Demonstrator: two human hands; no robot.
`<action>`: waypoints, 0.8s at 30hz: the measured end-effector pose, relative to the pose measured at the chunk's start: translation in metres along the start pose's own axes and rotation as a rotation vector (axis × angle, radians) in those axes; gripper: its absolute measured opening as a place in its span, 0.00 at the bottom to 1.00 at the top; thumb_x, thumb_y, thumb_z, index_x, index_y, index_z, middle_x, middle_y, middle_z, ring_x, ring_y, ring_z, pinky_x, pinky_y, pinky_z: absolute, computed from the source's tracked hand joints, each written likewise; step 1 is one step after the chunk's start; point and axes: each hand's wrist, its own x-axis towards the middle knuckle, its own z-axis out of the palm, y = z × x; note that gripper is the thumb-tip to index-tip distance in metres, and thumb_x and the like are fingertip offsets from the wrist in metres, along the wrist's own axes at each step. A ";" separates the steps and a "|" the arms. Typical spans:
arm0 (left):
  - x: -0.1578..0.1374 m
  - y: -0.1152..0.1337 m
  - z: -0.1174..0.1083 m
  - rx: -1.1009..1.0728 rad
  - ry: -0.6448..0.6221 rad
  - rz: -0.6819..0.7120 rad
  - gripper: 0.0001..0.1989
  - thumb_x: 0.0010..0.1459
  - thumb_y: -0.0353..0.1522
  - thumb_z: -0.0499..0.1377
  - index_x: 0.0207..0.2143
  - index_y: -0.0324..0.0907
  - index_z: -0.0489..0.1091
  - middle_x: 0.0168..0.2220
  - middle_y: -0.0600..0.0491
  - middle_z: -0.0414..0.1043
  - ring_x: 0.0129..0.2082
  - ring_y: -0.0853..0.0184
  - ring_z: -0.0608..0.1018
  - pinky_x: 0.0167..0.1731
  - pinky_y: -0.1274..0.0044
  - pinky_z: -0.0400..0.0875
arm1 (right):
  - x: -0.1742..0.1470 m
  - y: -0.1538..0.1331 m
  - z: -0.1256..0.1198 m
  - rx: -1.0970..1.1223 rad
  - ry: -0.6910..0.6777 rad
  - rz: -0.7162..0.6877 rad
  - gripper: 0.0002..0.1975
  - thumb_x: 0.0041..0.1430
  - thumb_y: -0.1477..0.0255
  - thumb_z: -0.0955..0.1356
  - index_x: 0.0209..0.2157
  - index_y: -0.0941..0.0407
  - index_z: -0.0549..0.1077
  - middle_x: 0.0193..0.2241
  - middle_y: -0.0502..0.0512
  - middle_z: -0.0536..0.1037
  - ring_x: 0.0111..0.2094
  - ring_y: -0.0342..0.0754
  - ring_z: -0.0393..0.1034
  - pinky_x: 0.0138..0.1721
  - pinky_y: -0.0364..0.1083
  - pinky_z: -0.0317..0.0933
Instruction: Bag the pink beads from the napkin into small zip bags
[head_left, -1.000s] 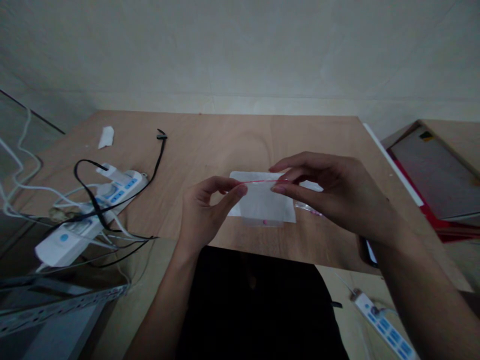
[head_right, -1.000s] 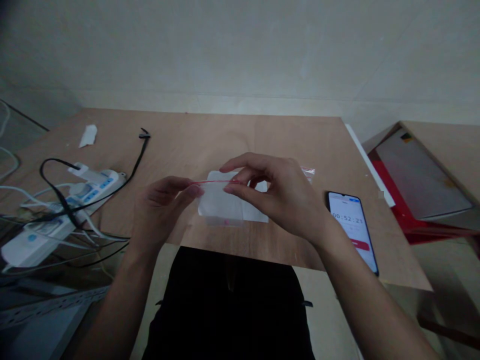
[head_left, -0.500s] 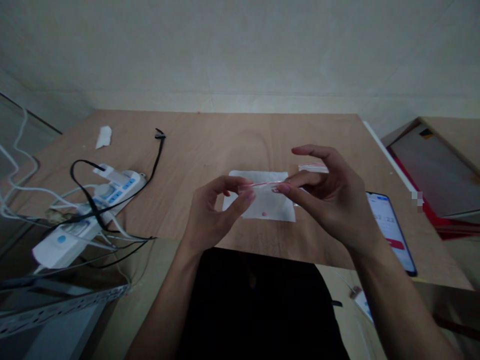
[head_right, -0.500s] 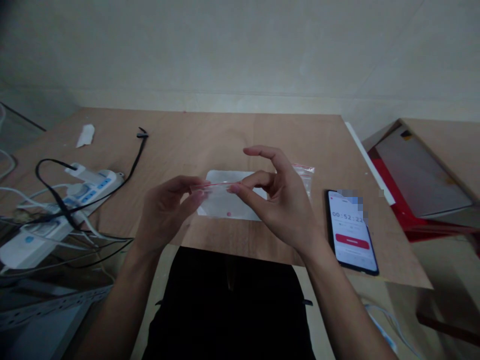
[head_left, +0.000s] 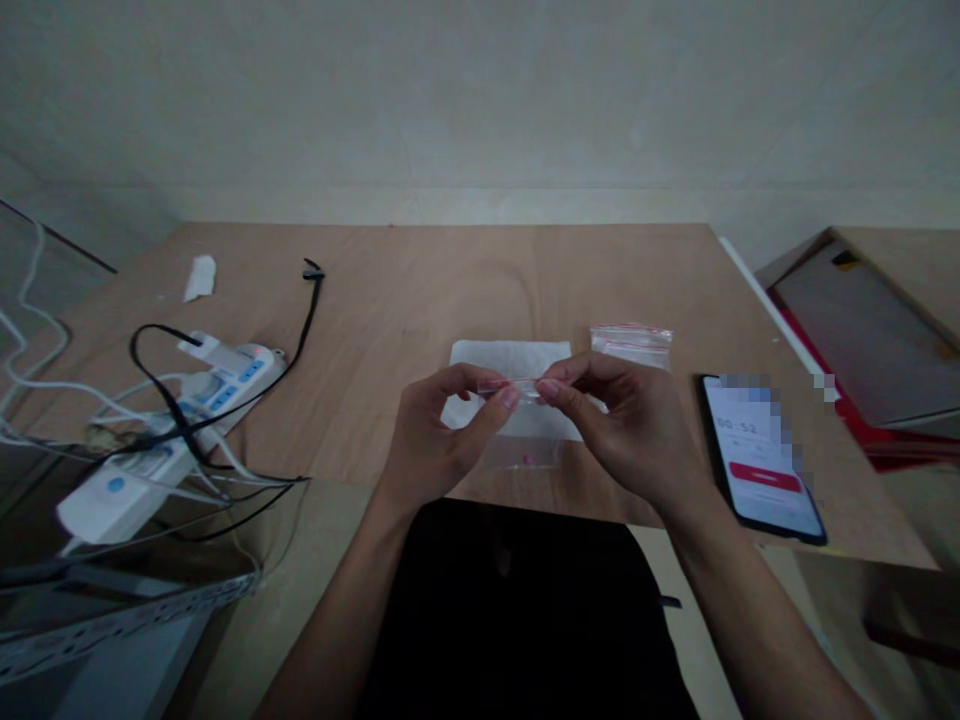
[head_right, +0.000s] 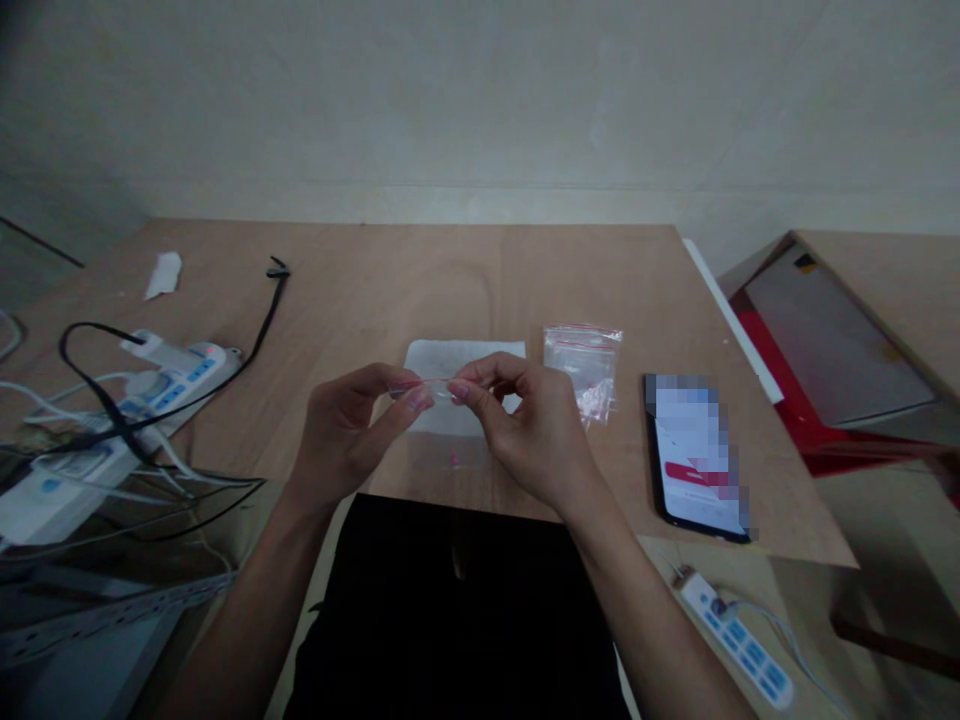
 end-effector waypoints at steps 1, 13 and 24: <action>0.000 0.000 0.001 0.004 -0.020 -0.005 0.03 0.52 0.34 0.65 0.28 0.44 0.76 0.28 0.54 0.80 0.28 0.67 0.79 0.31 0.74 0.71 | -0.001 0.000 0.000 -0.028 0.008 -0.009 0.13 0.51 0.60 0.74 0.25 0.56 0.77 0.24 0.52 0.80 0.27 0.46 0.72 0.30 0.46 0.65; -0.003 0.003 0.009 0.061 -0.060 0.077 0.03 0.53 0.30 0.64 0.26 0.43 0.76 0.23 0.56 0.78 0.24 0.70 0.78 0.28 0.77 0.70 | -0.012 0.012 0.003 0.147 -0.038 0.080 0.14 0.50 0.60 0.75 0.23 0.56 0.75 0.20 0.51 0.77 0.23 0.44 0.69 0.27 0.44 0.64; -0.006 0.002 0.007 0.006 -0.259 -0.170 0.07 0.56 0.36 0.63 0.30 0.45 0.80 0.29 0.55 0.82 0.30 0.66 0.82 0.32 0.79 0.76 | -0.020 0.017 -0.010 -0.024 -0.119 0.073 0.12 0.55 0.60 0.72 0.30 0.56 0.77 0.27 0.53 0.81 0.28 0.46 0.74 0.30 0.44 0.65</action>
